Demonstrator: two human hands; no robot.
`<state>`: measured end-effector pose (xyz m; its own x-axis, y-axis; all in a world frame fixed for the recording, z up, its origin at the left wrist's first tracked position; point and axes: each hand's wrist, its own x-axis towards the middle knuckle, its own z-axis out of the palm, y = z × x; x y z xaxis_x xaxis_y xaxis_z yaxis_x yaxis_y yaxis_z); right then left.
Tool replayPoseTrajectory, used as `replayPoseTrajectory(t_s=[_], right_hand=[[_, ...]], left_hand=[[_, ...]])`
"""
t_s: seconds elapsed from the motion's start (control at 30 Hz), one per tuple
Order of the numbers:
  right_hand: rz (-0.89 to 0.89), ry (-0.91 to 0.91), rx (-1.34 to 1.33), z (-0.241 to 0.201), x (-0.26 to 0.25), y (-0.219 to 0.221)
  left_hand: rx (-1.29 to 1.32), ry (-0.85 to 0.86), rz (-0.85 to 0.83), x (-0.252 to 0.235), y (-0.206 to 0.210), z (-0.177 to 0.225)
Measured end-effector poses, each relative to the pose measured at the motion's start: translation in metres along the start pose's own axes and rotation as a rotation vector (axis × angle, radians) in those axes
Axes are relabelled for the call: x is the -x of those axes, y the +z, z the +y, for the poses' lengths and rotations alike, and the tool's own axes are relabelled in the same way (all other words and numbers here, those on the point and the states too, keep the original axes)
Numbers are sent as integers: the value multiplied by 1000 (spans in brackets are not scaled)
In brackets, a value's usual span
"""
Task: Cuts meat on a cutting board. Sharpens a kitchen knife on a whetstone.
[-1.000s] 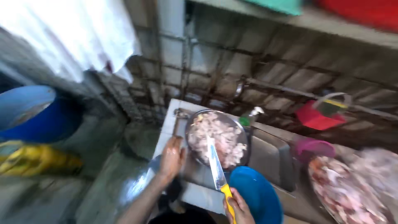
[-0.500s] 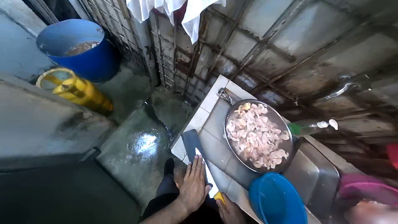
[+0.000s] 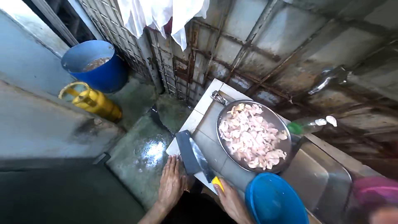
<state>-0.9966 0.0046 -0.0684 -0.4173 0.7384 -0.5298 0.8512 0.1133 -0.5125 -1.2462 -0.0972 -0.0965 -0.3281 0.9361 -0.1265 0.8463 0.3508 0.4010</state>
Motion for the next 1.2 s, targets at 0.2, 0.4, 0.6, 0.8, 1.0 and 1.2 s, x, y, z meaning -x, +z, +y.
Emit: replayPoseTrajectory(t_s=[0.2,0.4,0.6,0.8,1.0,1.2], right_hand=[[65,88,-120,20,-18,19],[-120,-37,-105,21,-26,10],[-123,-22,-175,39,-35,14],[56,135,-547,28,-12,8],[90,133,-548,15,-5,9],[112,138,-627,11,5,18]], left_hand=[[-2,-45,45,-2,-5,11],[31,28,67,-7,7,41],[96,-219,-7,-32,1,30],[122,-490,-57,-114,-21,43],[-8,-501,-66,-142,-4,65],[133,-292,-62,-140,2,26]])
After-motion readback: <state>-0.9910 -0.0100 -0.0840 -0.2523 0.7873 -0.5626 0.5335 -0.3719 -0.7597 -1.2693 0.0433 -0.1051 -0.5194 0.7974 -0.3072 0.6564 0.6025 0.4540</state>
